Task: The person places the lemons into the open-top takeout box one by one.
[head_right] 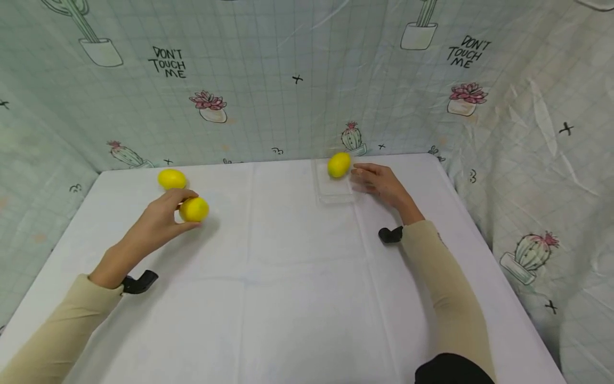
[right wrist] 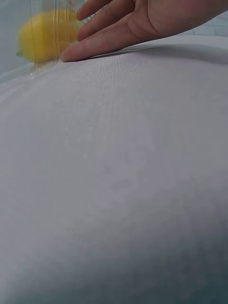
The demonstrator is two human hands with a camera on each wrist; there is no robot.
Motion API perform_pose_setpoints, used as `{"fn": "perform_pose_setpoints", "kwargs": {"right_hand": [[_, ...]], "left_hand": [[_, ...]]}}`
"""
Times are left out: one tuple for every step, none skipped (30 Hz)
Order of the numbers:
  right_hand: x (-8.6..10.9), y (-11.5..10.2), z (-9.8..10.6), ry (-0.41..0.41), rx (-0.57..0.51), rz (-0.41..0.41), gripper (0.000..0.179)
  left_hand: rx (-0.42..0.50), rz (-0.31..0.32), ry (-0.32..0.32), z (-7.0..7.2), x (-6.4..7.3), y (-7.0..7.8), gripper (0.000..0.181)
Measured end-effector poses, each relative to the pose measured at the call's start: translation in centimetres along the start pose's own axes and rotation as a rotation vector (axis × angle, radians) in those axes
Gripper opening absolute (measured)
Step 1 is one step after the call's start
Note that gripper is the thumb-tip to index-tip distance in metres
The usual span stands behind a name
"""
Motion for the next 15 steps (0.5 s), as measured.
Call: {"fn": "perform_pose_setpoints", "kwargs": {"right_hand": [[0.0, 0.0, 0.0, 0.000, -0.001, 0.003, 0.056], [-0.1, 0.0, 0.0, 0.002, -0.003, 0.006, 0.056], [-0.1, 0.0, 0.0, 0.004, -0.006, 0.011, 0.056], [-0.2, -0.1, 0.0, 0.006, -0.011, 0.016, 0.056], [-0.2, -0.1, 0.0, 0.005, -0.010, 0.020, 0.056], [-0.2, -0.1, 0.0, 0.004, -0.011, 0.026, 0.055], [-0.2, -0.2, 0.0, -0.001, -0.013, 0.031, 0.055], [-0.2, -0.2, -0.1, -0.001, -0.016, 0.035, 0.055], [-0.2, -0.3, -0.1, 0.000, -0.017, 0.038, 0.054], [-0.1, -0.3, -0.1, 0.001, -0.016, 0.038, 0.054], [0.0, -0.3, -0.1, 0.002, -0.015, 0.036, 0.054], [0.1, -0.3, -0.1, 0.004, -0.016, 0.032, 0.054], [0.1, -0.3, -0.2, 0.003, -0.012, 0.028, 0.055], [0.1, -0.3, -0.2, 0.005, -0.009, 0.023, 0.055], [0.1, -0.3, -0.1, 0.004, -0.008, 0.019, 0.055]], "left_hand": [[0.008, -0.007, 0.005, -0.2, -0.2, 0.2, 0.062], [0.013, -0.013, 0.009, -0.3, -0.3, 0.3, 0.062], [0.020, -0.020, 0.011, -0.5, -0.5, 0.5, 0.061], [0.026, -0.025, 0.014, -0.6, -0.6, 0.6, 0.061], [0.031, -0.026, 0.016, -0.8, -0.8, 0.7, 0.061], [0.037, -0.028, 0.015, -1.1, -0.9, 0.8, 0.062], [0.043, -0.033, 0.016, -1.3, -1.1, 0.9, 0.062], [0.052, -0.040, 0.018, -1.6, -1.2, 1.1, 0.062], [0.058, -0.049, 0.020, -1.8, -1.2, 1.3, 0.062], [0.063, -0.059, 0.024, -2.1, -1.4, 1.5, 0.062], [0.067, -0.072, 0.029, -2.2, -1.4, 1.8, 0.062], [0.069, -0.086, 0.032, -2.4, -1.5, 2.1, 0.062], [0.069, -0.101, 0.039, -2.5, -1.6, 2.5, 0.063], [0.070, -0.114, 0.044, -2.5, -1.8, 2.8, 0.063], [0.070, -0.125, 0.050, -2.6, -1.9, 3.1, 0.063]]}}
Point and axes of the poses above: each hand's wrist, its own x-axis away from the middle knuckle, its own z-axis out of the back of the hand, y = z × x, the point moved 7 cm from there along -x, towards the middle knuckle, and after that the axes turned 3 degrees about -y, right-handed, at the moved point
